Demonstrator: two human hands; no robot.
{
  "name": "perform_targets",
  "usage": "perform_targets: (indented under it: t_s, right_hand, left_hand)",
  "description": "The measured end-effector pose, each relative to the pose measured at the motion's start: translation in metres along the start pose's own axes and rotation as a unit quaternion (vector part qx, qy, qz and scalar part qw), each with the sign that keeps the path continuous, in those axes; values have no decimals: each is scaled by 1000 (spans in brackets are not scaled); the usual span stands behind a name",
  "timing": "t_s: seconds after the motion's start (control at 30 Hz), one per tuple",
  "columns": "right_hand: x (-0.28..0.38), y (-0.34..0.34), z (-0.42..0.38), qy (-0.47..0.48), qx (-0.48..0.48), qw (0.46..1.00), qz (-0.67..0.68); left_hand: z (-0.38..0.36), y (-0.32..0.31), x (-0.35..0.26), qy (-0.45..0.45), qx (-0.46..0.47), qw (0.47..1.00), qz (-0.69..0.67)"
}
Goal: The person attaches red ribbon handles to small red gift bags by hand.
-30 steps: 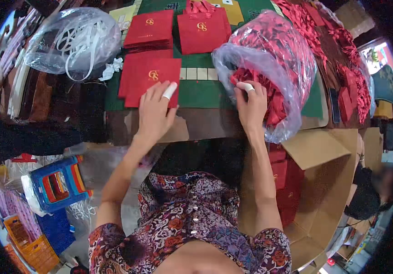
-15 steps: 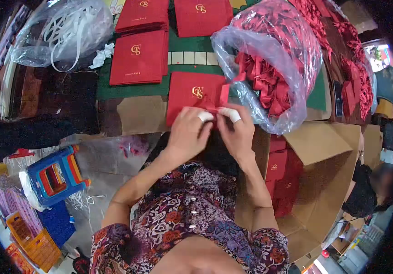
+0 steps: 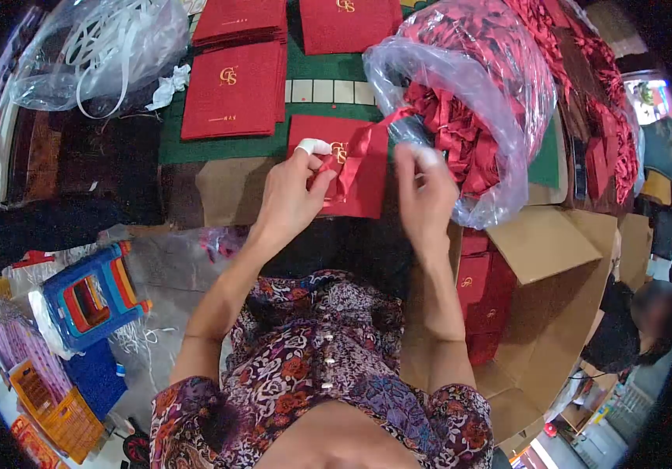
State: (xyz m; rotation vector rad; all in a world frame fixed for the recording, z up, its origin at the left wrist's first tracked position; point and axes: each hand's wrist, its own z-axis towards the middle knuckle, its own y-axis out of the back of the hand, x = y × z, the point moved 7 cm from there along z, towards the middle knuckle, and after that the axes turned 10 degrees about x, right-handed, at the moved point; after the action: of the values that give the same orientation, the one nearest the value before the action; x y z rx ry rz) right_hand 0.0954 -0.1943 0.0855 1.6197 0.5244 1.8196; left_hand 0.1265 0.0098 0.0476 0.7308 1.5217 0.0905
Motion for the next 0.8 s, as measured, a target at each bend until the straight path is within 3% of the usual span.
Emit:
perform_targets:
  t_s: [0.07,0.13,0.27,0.33,0.4,0.47,0.5,0.53,0.6,0.77,0.8]
  right_hand:
    - [-4,15,28,7,-45,997,-61]
    - [-19,11,55,-82,-13,984,-159]
    - [-39,-7,73,-86,26,973,-212]
    - [-42,-2,71,-63,-5,993,-97]
    - [-35,6,62,-53,-20,991,-125]
    - [-25,18,47,-36,-36,998,-46]
    - [-26,17,42,-34,-24,999,22]
    - [-23,18,36,-35,-25,999,21]
    - [-15,11,26,-46,18,985,167]
    - [-13,-18,23,-78,74,979,174]
    - [-12,-24,25,-30,69,990,123]
  left_hand:
    - [-1,4,-4,-33,-22,999,36]
    - [2,4,-1,-37,-25,998,54]
    - [11,12,-9,-63,-51,992,93]
    - [18,14,-8,-84,-68,990,91]
    - [27,17,-9,-104,-84,987,87]
    - [39,13,-7,-89,-44,991,92]
    - [43,14,-16,-154,-70,981,96]
    - [46,13,-16,-154,-68,981,95]
    - [57,4,-11,-62,12,989,137]
    - [61,-3,-14,-94,13,973,209]
    - [61,-3,-15,-90,7,973,214]
